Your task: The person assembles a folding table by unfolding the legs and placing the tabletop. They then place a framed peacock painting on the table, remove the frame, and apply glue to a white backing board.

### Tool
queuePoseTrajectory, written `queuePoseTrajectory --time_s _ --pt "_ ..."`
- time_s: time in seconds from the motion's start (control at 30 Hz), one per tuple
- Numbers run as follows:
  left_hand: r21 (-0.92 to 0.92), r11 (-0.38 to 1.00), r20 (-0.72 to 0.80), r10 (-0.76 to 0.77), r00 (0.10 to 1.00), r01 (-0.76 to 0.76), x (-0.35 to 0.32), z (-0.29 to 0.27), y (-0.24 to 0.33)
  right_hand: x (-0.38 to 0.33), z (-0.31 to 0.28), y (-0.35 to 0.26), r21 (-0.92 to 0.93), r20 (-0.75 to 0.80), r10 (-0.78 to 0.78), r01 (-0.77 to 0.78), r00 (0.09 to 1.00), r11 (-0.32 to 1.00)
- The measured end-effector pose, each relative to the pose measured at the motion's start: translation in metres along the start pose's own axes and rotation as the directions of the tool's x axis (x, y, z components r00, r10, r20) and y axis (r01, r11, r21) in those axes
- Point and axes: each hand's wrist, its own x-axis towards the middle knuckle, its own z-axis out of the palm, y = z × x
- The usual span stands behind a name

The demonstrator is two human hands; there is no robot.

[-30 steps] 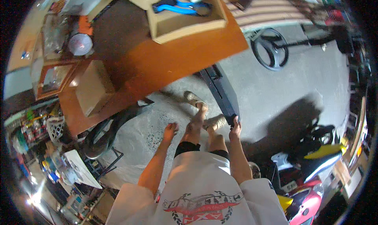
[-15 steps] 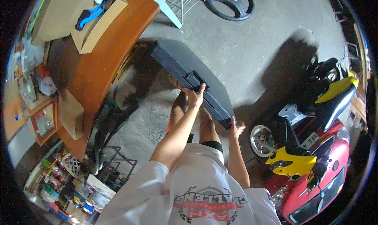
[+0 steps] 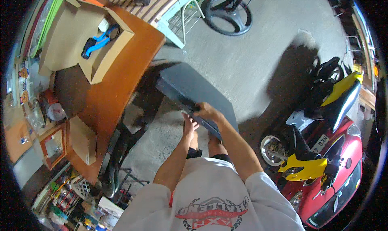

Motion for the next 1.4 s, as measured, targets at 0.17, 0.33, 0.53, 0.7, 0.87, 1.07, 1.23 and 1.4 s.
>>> queuePoseTrajectory --time_s 0.17,0.33,0.53,0.7,0.87,1.07,1.23,1.4 --pt "0.341 0.937 0.221 -0.155 0.963 0.072 -0.043 -0.006 0.122 -0.01 0.013 -0.091 0.011 0.109 0.498 -0.502 0.86 0.865" --pt "0.894 0.235 0.39 0.007 0.921 -0.381 -0.062 -0.018 0.232 -0.046 -0.002 -0.18 0.218 -0.521 0.467 -0.418 0.715 0.882" --pt "0.521 0.827 0.253 0.087 0.963 -0.212 -0.068 -0.027 0.331 -0.149 -0.151 -0.244 0.689 -0.621 0.706 -0.193 0.339 0.699" --pt "0.952 0.264 0.163 -0.018 0.986 -0.153 -0.077 0.041 0.359 -0.243 -0.245 -0.281 0.743 -0.66 0.719 0.044 0.218 0.668" --pt "0.978 0.181 0.128 -0.11 0.986 -0.107 -0.074 0.25 0.339 -0.32 -0.404 -0.27 0.782 -0.605 0.789 0.262 0.105 0.565" --pt "0.962 0.223 0.175 -0.067 0.982 -0.156 -0.055 0.619 0.329 -0.417 -0.69 -0.213 0.766 -0.642 0.762 0.123 0.087 0.631" --pt "0.894 0.389 0.241 0.007 0.971 -0.224 -0.021 0.91 0.359 -0.466 -0.901 -0.196 0.797 -0.596 0.8 -0.07 0.067 0.6" --pt "0.936 0.277 0.233 -0.018 0.972 -0.219 0.07 1.182 0.386 -0.485 -1.15 -0.159 0.849 -0.529 0.849 0.029 0.016 0.528"
